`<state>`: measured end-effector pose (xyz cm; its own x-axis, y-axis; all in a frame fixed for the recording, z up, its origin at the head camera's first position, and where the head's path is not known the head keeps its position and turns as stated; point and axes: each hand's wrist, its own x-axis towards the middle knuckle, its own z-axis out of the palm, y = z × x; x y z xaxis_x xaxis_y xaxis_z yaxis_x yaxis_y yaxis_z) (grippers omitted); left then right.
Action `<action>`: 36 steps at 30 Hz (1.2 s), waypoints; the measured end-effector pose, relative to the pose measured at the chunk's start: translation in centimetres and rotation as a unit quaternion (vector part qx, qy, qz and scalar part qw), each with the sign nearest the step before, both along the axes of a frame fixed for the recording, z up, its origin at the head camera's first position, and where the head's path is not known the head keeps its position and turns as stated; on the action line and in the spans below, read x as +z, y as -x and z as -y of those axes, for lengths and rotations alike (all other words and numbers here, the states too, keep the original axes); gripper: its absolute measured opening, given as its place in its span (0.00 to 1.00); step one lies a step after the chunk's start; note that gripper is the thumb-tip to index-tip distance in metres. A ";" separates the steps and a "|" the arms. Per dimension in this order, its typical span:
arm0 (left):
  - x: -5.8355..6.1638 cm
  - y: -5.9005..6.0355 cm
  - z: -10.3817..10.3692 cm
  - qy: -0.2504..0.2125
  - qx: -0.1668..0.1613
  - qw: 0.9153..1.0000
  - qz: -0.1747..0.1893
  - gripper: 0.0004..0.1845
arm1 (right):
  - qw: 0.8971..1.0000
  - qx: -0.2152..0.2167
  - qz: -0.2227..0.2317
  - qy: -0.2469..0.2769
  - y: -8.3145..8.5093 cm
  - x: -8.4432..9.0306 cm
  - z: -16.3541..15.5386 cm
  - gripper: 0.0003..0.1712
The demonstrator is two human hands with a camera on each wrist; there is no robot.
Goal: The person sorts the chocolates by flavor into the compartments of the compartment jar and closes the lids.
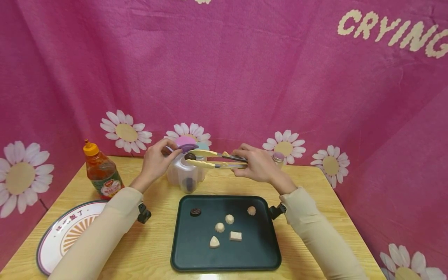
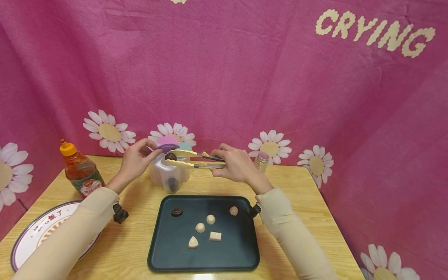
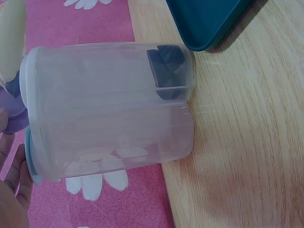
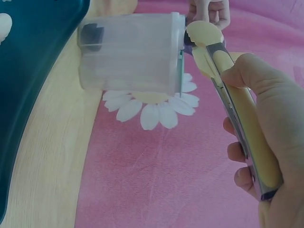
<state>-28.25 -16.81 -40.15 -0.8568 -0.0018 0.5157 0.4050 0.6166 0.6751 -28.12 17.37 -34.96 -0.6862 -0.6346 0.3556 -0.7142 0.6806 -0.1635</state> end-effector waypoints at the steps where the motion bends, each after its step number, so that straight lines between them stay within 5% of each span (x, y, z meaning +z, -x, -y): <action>1: 0.0 0.0 0.0 -0.001 -0.001 1.000 0.001 0.08 | 1.000 -0.001 0.005 0.001 0.1 0.0 0.1 0.25; 12: 0.1 -0.1 -0.2 0.003 -0.002 1.000 0.002 0.08 | 1.000 -0.004 0.017 0.014 -0.2 -0.2 -0.5 0.26; 26: 0.2 0.0 0.0 0.001 -0.003 1.000 0.007 0.08 | 1.000 0.009 -0.009 -0.022 -3.8 -0.9 -3.5 0.27; 36: 0.1 0.0 0.0 0.005 0.000 1.000 0.008 0.09 | 0.997 0.032 0.006 -0.063 -5.1 -4.2 -3.8 0.25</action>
<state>-28.21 -16.80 -40.09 -0.8648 0.0031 0.5021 0.3946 0.6226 0.6757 -23.05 21.21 -39.11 -0.6474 -0.7157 0.2618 -0.7547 0.6500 -0.0891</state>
